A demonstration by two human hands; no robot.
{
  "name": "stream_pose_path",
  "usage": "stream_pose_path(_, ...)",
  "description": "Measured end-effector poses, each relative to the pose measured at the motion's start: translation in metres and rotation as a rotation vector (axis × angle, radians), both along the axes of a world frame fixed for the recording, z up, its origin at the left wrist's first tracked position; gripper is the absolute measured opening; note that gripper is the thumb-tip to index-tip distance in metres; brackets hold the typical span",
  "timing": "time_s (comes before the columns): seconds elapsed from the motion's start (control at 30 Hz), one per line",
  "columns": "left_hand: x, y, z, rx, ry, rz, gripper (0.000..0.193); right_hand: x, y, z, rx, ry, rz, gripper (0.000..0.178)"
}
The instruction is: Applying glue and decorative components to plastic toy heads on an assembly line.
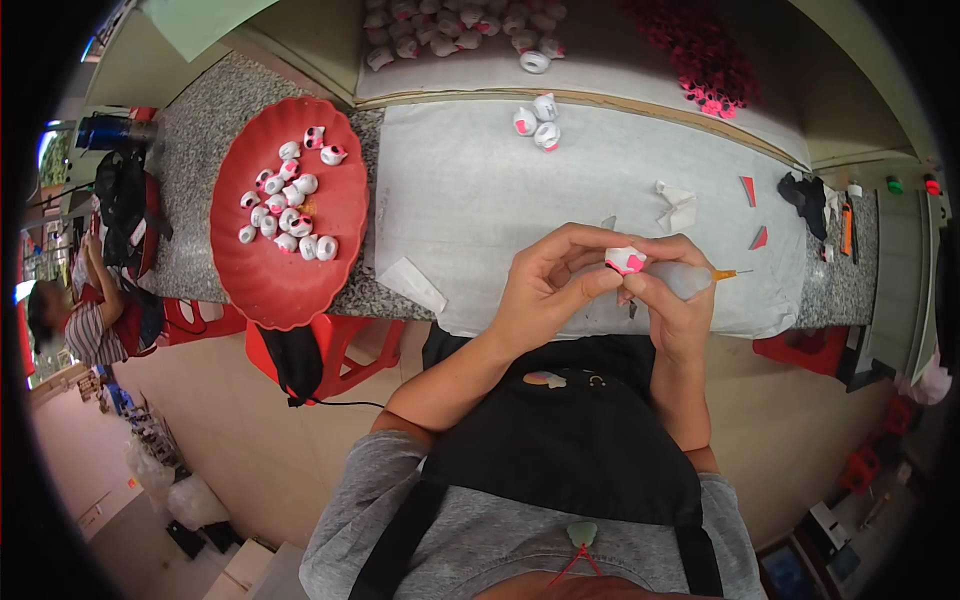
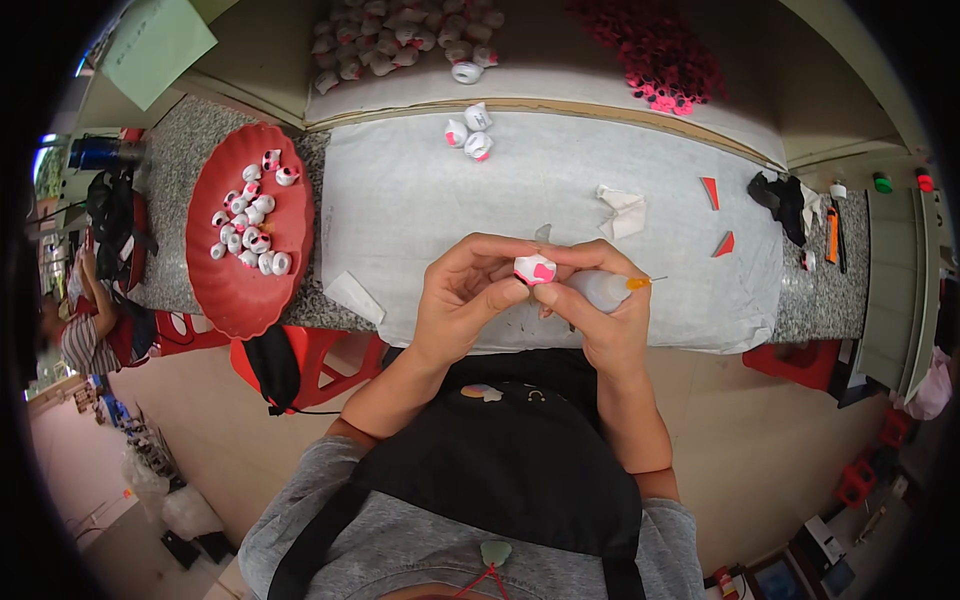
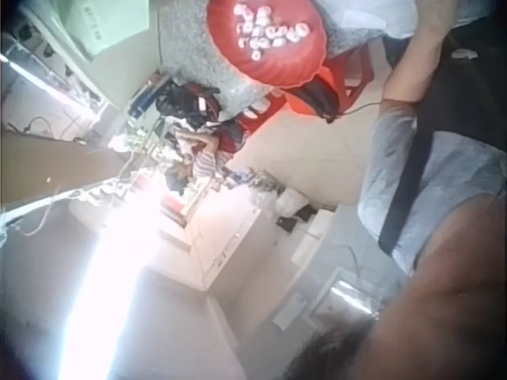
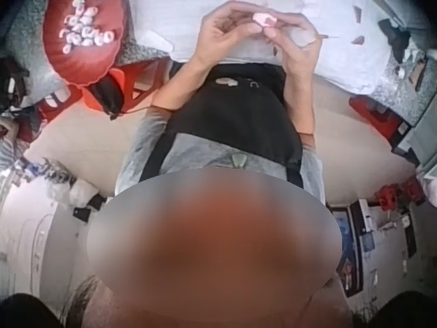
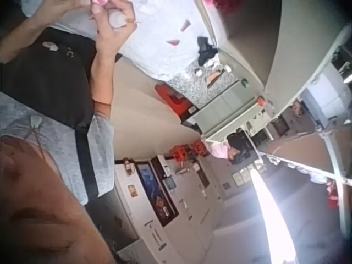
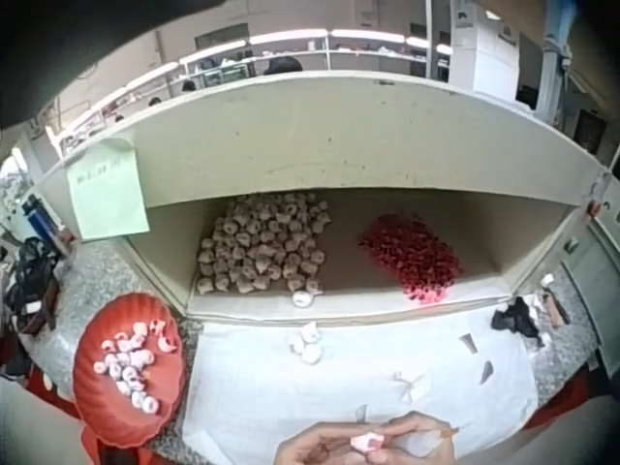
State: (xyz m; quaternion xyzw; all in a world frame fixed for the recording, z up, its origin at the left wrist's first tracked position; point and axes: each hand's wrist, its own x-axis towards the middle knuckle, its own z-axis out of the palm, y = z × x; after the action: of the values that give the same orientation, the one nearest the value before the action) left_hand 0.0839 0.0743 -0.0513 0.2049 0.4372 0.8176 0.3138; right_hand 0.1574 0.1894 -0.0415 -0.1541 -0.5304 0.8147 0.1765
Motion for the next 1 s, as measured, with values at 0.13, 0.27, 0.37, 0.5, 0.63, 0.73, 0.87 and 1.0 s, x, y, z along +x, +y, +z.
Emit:
stream_pose_path(0.13, -0.007, -0.015, 0.002, 0.015, 0.016, 0.027, 0.02, -0.011, -0.008, 0.007, 0.04, 0.008, 0.121, 0.02)
stream_pose_path(0.27, -0.024, -0.047, 0.01, -0.169, 0.265, 0.282, 0.021, -0.037, -0.019, 0.018, 0.117, -0.053, 0.272, 0.03)
stream_pose_path(0.37, -0.06, -0.083, 0.024, -0.407, 0.634, 0.836, 0.023, -0.038, -0.014, 0.017, 0.183, -0.019, 0.272, 0.048)
stream_pose_path(0.5, -0.084, -0.082, 0.029, -0.845, 1.081, 0.933, 0.019, -0.026, -0.004, 0.0, 0.236, -0.027, 0.104, 0.05)
stream_pose_path(0.63, -0.083, -0.015, 0.022, -0.846, 1.28, 0.46, 0.019, -0.009, 0.008, 0.002, 0.103, 0.041, 0.119, 0.039)
stream_pose_path(0.73, -0.091, 0.012, 0.011, -0.956, 1.375, 0.427, 0.017, 0.003, 0.013, 0.003, 0.167, 0.017, 0.094, 0.032)
stream_pose_path(0.87, -0.089, 0.02, 0.005, -1.016, 1.411, 0.333, 0.015, 0.011, 0.021, 0.004, 0.134, 0.026, 0.038, 0.031)
stream_pose_path(1.0, -0.069, 0.017, 0.01, -1.033, 1.004, 0.181, 0.013, 0.016, 0.031, 0.012, 0.223, 0.013, -0.044, 0.031)
